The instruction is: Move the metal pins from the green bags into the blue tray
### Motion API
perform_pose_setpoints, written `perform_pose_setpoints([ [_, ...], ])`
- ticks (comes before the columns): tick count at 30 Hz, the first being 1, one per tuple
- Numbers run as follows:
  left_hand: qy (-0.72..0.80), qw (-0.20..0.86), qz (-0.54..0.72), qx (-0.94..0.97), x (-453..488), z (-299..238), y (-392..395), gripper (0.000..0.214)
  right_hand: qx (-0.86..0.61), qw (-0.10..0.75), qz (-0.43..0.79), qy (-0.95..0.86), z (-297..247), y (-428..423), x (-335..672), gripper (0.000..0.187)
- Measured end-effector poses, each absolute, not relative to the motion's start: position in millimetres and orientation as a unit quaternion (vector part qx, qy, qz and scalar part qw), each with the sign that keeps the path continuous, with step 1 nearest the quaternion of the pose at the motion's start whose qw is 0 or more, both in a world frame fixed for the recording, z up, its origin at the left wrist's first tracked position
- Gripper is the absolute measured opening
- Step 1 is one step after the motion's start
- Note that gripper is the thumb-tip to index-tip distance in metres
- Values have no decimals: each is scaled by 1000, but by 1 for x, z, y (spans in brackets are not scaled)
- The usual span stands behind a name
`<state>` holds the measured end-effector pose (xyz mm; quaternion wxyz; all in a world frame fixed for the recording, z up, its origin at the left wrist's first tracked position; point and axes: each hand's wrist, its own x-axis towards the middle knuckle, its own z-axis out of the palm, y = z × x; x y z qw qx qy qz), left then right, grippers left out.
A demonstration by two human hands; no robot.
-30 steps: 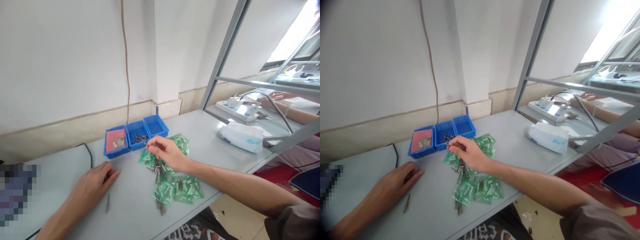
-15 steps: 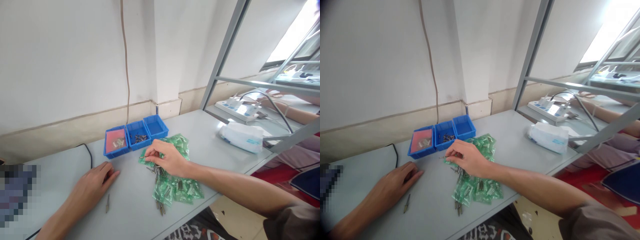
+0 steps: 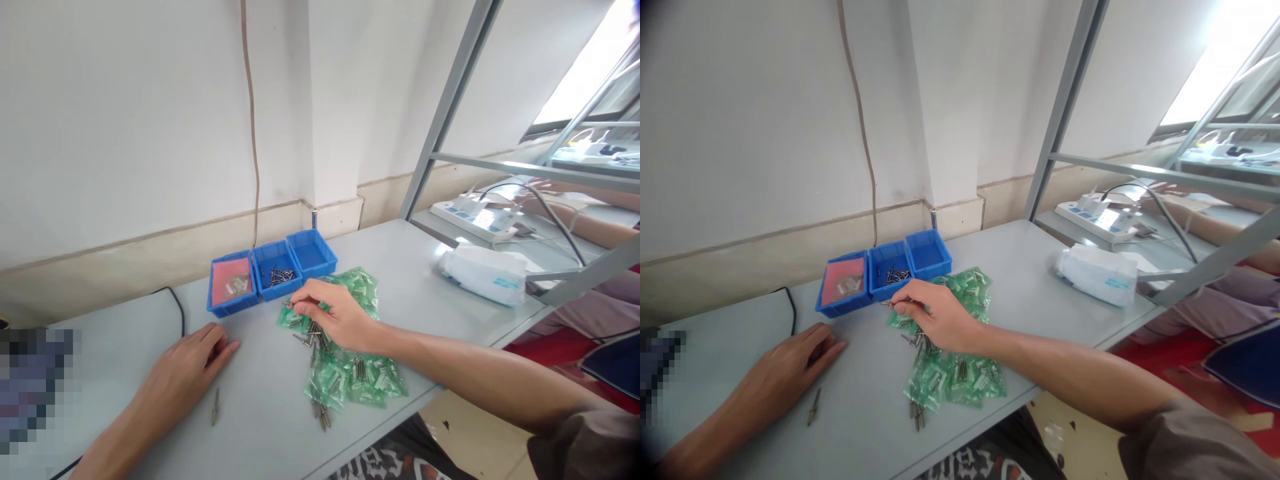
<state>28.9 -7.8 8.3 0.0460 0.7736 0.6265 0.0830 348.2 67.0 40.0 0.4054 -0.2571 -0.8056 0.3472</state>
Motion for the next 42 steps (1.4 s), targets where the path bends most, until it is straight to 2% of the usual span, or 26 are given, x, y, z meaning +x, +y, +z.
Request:
perform_pose_setpoints([
  [8, 631, 55, 71, 771, 28, 8, -9, 42, -275, 406, 480, -727, 32, 69, 345, 27],
  [15, 629, 54, 80, 772, 29, 7, -9, 42, -212, 414, 656, -594, 35, 77, 345, 31],
  [18, 629, 55, 83, 771, 29, 8, -9, 41, -208, 409, 689, -562, 37, 79, 346, 32],
  [22, 631, 56, 77, 770, 28, 9, -10, 40, -222, 414, 669, -575, 37, 79, 346, 33],
  [26, 626, 55, 80, 774, 28, 9, -9, 41, -259, 415, 591, -641, 35, 75, 344, 31],
  [33, 628, 48, 79, 773, 29, 9, -9, 40, -300, 431, 440, -729, 37, 68, 344, 14],
  [42, 625, 49, 93, 774, 30, 10, -9, 40, -290, 415, 446, -738, 37, 67, 345, 18],
])
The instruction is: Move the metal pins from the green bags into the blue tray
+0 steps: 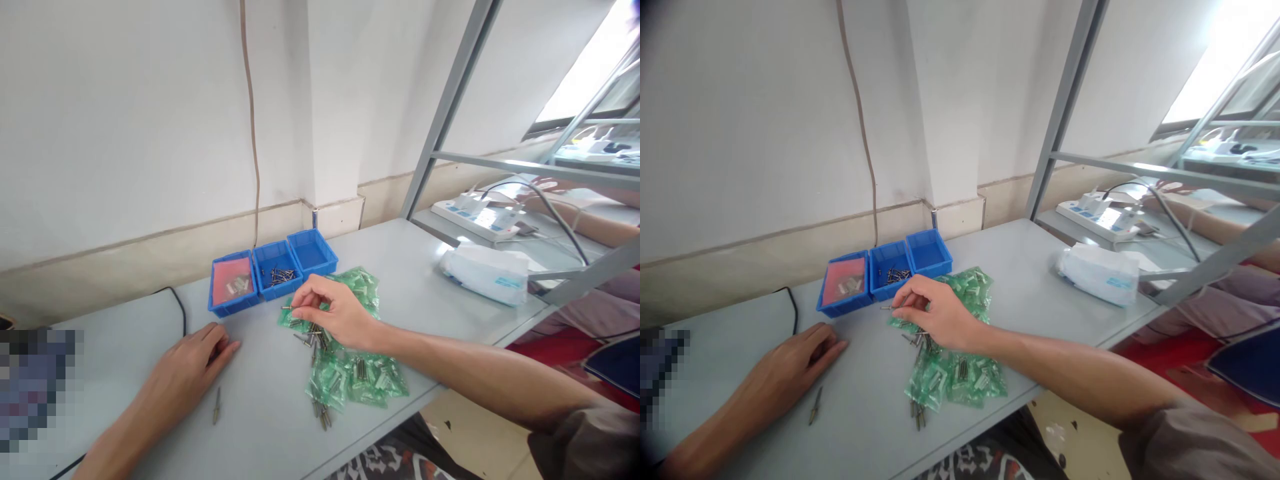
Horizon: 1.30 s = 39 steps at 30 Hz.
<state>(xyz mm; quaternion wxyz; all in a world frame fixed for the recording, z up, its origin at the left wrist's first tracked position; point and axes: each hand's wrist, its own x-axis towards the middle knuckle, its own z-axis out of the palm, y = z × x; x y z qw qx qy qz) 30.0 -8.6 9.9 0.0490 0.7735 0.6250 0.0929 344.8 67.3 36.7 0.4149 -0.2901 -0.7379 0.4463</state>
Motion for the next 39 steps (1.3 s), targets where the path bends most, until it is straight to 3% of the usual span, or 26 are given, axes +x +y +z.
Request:
perform_pose_setpoints([
  [15, 639, 62, 67, 764, 31, 13, -9, 42, -265, 407, 561, -670, 34, 73, 346, 29],
  [39, 636, 61, 72, 766, 29, 8, -9, 43, -279, 417, 539, -676, 32, 75, 346, 29],
])
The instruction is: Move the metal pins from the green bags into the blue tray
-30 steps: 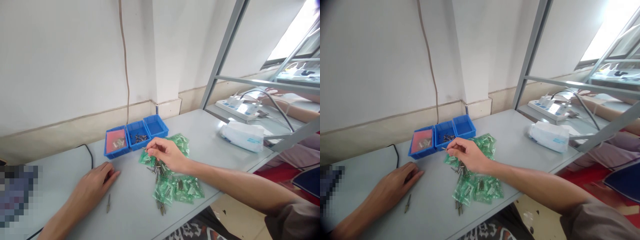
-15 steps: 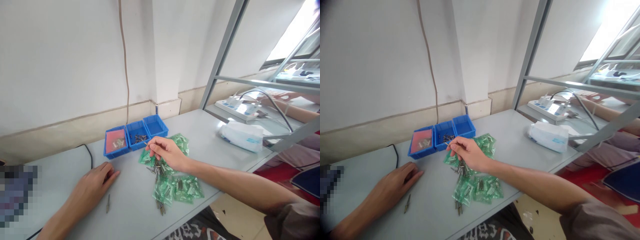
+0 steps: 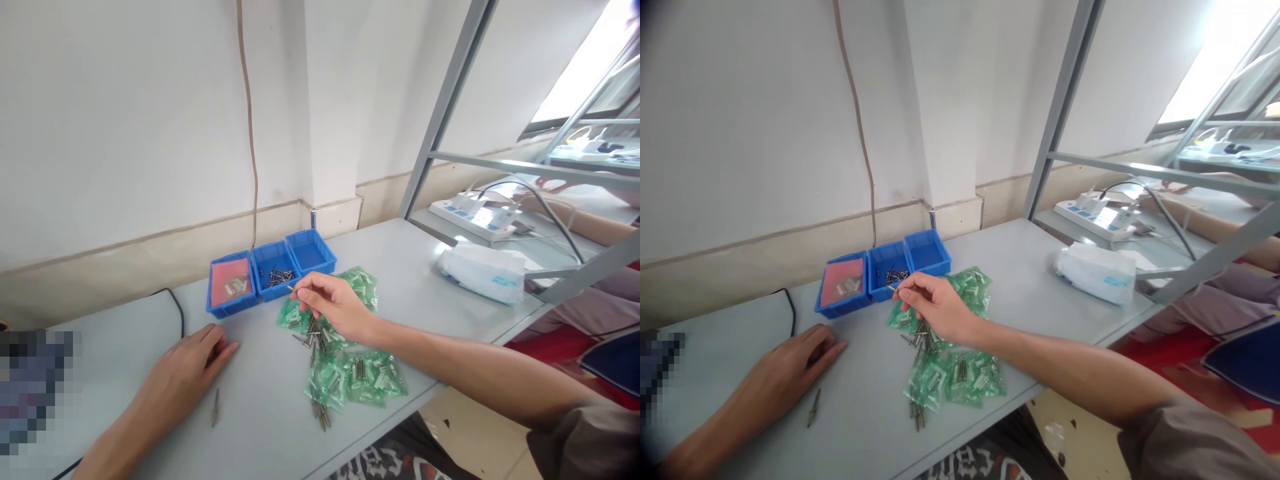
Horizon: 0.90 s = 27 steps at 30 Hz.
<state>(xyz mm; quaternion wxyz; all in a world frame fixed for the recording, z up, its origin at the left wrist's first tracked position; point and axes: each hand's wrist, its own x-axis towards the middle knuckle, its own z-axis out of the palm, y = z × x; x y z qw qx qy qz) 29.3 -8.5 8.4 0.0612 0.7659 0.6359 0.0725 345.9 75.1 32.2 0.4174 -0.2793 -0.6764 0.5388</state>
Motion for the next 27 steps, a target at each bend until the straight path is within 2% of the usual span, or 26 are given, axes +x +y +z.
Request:
perform_pose_setpoints([
  [27, 632, 48, 72, 770, 28, 7, -8, 43, -282, 412, 545, -674, 32, 72, 344, 26],
])
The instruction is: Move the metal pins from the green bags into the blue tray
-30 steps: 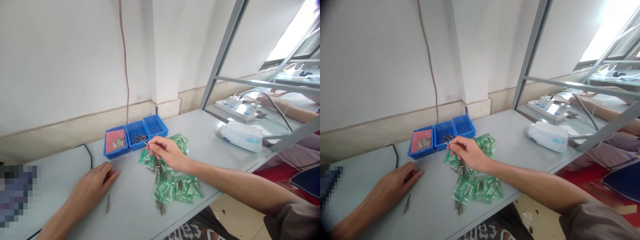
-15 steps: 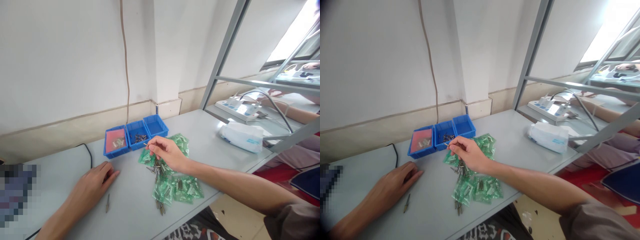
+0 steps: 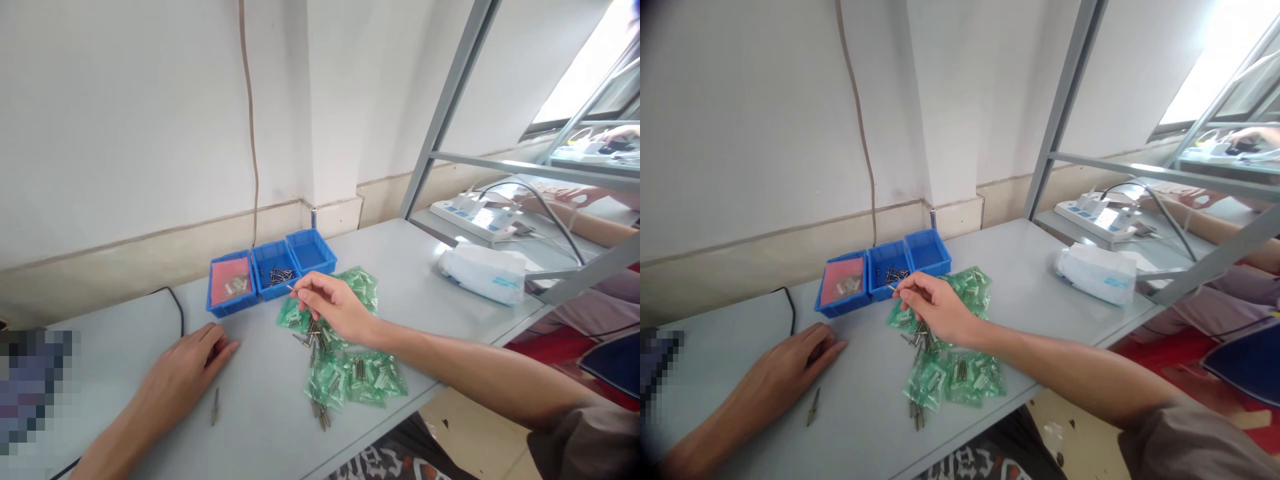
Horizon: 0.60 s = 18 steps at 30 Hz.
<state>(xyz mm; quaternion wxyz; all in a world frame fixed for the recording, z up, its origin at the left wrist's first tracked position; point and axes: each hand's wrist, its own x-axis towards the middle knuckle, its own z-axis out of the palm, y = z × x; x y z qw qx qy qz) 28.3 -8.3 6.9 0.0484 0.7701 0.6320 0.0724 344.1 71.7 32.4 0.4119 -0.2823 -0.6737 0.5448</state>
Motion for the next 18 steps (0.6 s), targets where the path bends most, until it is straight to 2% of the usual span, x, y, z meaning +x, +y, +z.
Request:
perform_pose_setpoints([
  [7, 626, 49, 74, 775, 29, 9, -9, 42, -287, 417, 469, -724, 39, 66, 345, 17],
  [18, 627, 55, 81, 773, 30, 9, -9, 42, -269, 412, 621, -609, 34, 77, 344, 31],
])
